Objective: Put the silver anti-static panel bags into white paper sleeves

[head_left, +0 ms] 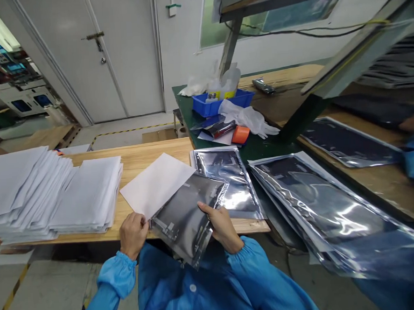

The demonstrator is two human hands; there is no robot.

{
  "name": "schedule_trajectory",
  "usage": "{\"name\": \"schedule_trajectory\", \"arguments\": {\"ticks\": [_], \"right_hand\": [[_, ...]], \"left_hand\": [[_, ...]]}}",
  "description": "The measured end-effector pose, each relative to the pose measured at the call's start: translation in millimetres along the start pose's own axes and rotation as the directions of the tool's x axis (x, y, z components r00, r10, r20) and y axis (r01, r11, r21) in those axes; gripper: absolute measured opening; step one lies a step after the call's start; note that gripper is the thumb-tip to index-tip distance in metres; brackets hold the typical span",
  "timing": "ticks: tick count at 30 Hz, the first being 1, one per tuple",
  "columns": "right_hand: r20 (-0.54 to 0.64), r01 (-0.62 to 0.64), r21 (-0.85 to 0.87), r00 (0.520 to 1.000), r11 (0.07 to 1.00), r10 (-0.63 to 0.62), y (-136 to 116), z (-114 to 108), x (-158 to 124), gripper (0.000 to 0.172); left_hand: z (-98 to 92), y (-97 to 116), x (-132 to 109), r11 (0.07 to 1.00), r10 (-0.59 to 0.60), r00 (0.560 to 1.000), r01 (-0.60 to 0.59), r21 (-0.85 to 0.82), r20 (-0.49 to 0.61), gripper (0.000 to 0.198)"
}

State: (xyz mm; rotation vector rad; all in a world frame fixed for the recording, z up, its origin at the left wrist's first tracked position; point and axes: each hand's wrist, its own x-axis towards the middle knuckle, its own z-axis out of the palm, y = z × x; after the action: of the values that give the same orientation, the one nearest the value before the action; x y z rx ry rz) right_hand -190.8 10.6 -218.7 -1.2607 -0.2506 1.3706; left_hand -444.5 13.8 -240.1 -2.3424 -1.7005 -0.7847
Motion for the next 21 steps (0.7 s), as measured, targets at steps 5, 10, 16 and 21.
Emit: {"name": "schedule_trajectory", "arguments": {"ticks": [5, 10, 16, 21], "right_hand": [[-0.073, 0.085, 0.029, 0.994, 0.996, -0.083, 7.1, 9.4, 6.8, 0.033], [-0.041, 0.340, -0.049, 0.939, 0.939, -0.342, 0.6, 17.5, 4.4, 0.034], [0.094, 0.572, -0.161, 0.820, 0.805, -0.564, -32.4, 42.4, -15.0, 0.037], [0.248, 0.630, -0.151, 0.770, 0.762, -0.588, -25.8, 63.1, -8.5, 0.028]], "left_hand": [[3.5, 22.4, -12.9, 0.995, 0.070, 0.995, -0.074, -0.060, -0.070, 0.017], [-2.1, 49.8, -10.3, 0.963, 0.197, 0.973, -0.215, -0.162, -0.119, 0.018], [-4.9, 39.6, 24.3, 0.881, 0.244, 0.969, -0.210, -0.425, 0.026, 0.032], [-15.8, 40.1, 68.9, 0.864, 0.163, 0.983, -0.184, -0.470, -0.084, 0.018]]}}
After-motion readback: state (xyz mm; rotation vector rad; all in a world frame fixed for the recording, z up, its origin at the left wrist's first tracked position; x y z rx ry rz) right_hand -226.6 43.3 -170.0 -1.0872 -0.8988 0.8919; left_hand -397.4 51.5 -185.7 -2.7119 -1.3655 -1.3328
